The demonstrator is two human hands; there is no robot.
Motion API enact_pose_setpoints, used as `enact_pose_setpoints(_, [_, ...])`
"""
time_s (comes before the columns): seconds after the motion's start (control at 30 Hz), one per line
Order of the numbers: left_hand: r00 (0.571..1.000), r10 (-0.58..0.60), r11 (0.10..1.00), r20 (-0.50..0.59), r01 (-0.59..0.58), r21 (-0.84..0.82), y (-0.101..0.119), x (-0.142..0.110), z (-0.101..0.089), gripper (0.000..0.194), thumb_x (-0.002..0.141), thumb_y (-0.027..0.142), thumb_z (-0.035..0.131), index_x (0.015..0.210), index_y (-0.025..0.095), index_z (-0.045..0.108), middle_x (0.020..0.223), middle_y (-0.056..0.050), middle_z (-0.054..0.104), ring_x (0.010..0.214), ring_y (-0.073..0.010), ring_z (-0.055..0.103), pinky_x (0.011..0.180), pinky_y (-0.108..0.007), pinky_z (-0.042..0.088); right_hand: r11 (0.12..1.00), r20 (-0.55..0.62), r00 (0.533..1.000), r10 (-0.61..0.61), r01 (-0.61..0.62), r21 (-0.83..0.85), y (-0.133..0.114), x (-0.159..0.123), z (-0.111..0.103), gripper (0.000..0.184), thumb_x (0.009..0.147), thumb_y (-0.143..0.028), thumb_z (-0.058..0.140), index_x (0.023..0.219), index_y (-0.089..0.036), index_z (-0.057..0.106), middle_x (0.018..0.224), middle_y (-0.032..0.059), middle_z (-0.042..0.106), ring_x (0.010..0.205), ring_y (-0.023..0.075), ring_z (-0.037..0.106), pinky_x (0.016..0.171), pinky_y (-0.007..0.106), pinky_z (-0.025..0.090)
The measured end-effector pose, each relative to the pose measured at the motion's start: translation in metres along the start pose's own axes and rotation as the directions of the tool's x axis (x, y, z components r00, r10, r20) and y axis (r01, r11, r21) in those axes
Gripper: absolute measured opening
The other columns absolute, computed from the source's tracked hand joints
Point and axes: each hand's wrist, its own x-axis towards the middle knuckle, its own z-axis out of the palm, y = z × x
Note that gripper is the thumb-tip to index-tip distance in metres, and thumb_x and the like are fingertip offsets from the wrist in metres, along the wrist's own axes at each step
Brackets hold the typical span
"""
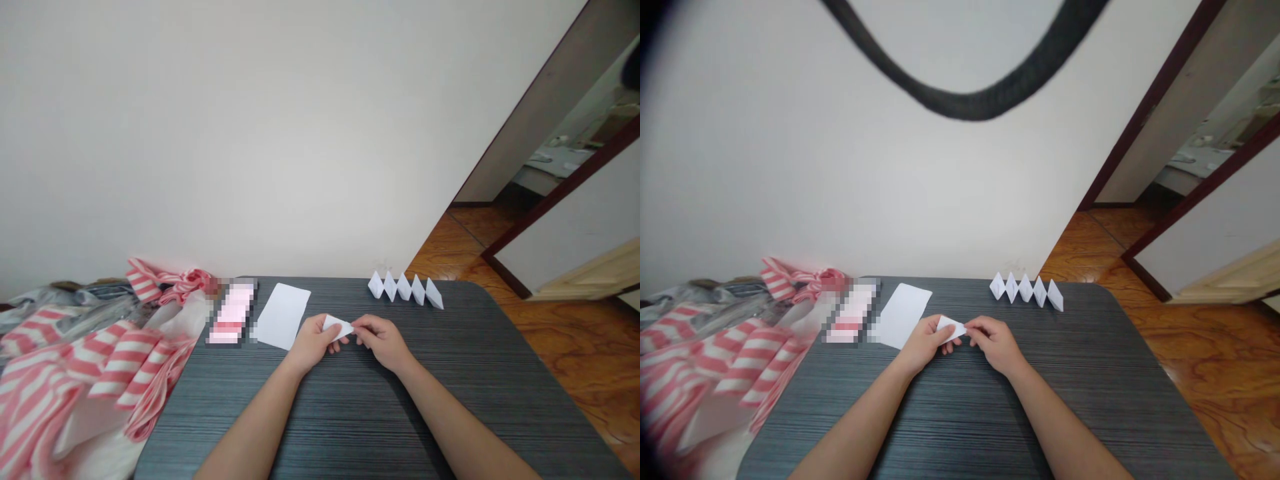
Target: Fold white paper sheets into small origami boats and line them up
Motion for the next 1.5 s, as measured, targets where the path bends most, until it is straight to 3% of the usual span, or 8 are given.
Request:
enact_pose_setpoints(0.6, [1.000, -0.029, 0.998, 0.002, 0.029, 0.048, 0.002, 0.000, -0.002, 0.030, 0.080, 0.043, 0.052, 0.085, 0.014, 0.058, 0.073, -0.005, 0.065, 0.054, -0.0119, 0.057, 0.048, -0.022, 0.041, 0.991, 0.045, 0.994, -0.098, 0.102, -0.090, -0.007, -0.002, -0.003, 0.016, 0.086, -0.016, 0.046, 0.078, -0.018, 0.060, 0.070, 0.0011, 0.059, 0.055, 0.0111, 0.051, 0.054, 0.024, 0.041])
enact_pose_setpoints(0.7, [0.999, -0.024, 0.990, -0.038, 0.029, 0.135, 0.004, 0.000, -0.003, 0.030, 0.078, 0.043, 0.054, 0.085, 0.014, 0.059, 0.068, -0.003, 0.063, 0.052, -0.0115, 0.055, 0.047, -0.021, 0.039, 0.982, 0.065, 0.989, -0.133, 0.141, -0.124, -0.008, -0.002, -0.003, 0.016, 0.086, -0.014, 0.047, 0.078, -0.018, 0.060, 0.071, 0.0014, 0.059, 0.059, 0.0119, 0.053, 0.058, 0.024, 0.042])
enact_pose_setpoints(0.8, [0.997, 0.054, 0.963, -0.062, -0.035, 0.268, 0.006, 0.000, -0.002, 0.030, 0.078, 0.042, 0.054, 0.077, 0.013, 0.063, 0.072, -0.004, 0.064, 0.061, -0.0124, 0.056, 0.053, -0.020, 0.040, 0.970, 0.104, 0.980, -0.170, 0.185, -0.155, -0.010, -0.002, -0.001, 0.018, 0.086, -0.011, 0.046, 0.077, -0.018, 0.060, 0.073, 0.0017, 0.059, 0.066, 0.0130, 0.056, 0.064, 0.025, 0.044])
enact_pose_setpoints(0.97, [1.000, 0.030, 0.935, -0.002, -0.028, 0.355, 0.008, -0.002, 0.001, 0.035, 0.080, 0.043, 0.049, 0.077, 0.013, 0.067, 0.073, -0.005, 0.067, 0.062, -0.0140, 0.057, 0.055, -0.022, 0.040, 0.959, 0.153, 0.965, -0.212, 0.235, -0.156, -0.011, -0.002, 0.001, 0.019, 0.087, -0.010, 0.045, 0.077, -0.019, 0.060, 0.075, 0.0023, 0.060, 0.071, 0.0141, 0.058, 0.070, 0.027, 0.045])
enact_pose_setpoints(1.1, [0.999, 0.037, 0.948, 0.021, -0.042, 0.316, 0.006, -0.004, 0.001, 0.035, 0.080, 0.043, 0.050, 0.075, 0.013, 0.066, 0.073, -0.006, 0.068, 0.063, -0.0140, 0.058, 0.054, -0.022, 0.040, 0.960, 0.146, 0.970, -0.192, 0.217, -0.178, -0.008, -0.002, 0.002, 0.018, 0.087, -0.013, 0.046, 0.077, -0.019, 0.060, 0.074, 0.0018, 0.061, 0.069, 0.0138, 0.059, 0.069, 0.026, 0.045])
enact_pose_setpoints(1.27, [1.000, 0.002, 0.959, -0.019, 0.003, 0.283, 0.002, -0.004, 0.002, 0.033, 0.079, 0.044, 0.052, 0.078, 0.013, 0.064, 0.072, -0.006, 0.068, 0.059, -0.0132, 0.058, 0.053, -0.021, 0.040, 0.981, 0.033, 0.997, -0.066, 0.071, -0.179, -0.001, -0.002, 0.003, 0.018, 0.092, -0.020, 0.039, 0.096, -0.019, 0.057, 0.059, -0.0024, 0.058, 0.053, 0.0120, 0.056, 0.058, 0.024, 0.044])
enact_pose_setpoints(1.4, [0.999, 0.023, 0.948, -0.030, -0.012, 0.319, 0.000, -0.003, 0.003, 0.031, 0.079, 0.041, 0.051, 0.075, 0.013, 0.065, 0.071, -0.005, 0.067, 0.058, -0.0126, 0.057, 0.052, -0.021, 0.040, 0.982, 0.071, 0.997, 0.010, 0.003, -0.191, -0.002, -0.001, 0.003, 0.022, 0.091, -0.024, 0.039, 0.083, -0.018, 0.058, 0.063, -0.0009, 0.061, 0.049, 0.0103, 0.055, 0.051, 0.021, 0.042])
enact_pose_setpoints(1.5, [0.999, 0.035, 0.940, -0.015, -0.028, 0.339, 0.001, -0.004, 0.003, 0.030, 0.080, 0.039, 0.051, 0.074, 0.013, 0.065, 0.069, -0.005, 0.066, 0.057, -0.0123, 0.057, 0.051, -0.020, 0.040, 0.968, 0.125, 0.992, -0.007, 0.038, -0.249, -0.007, 0.000, 0.003, 0.024, 0.090, -0.023, 0.043, 0.073, -0.017, 0.059, 0.060, -0.0016, 0.059, 0.050, 0.0101, 0.054, 0.052, 0.021, 0.040])
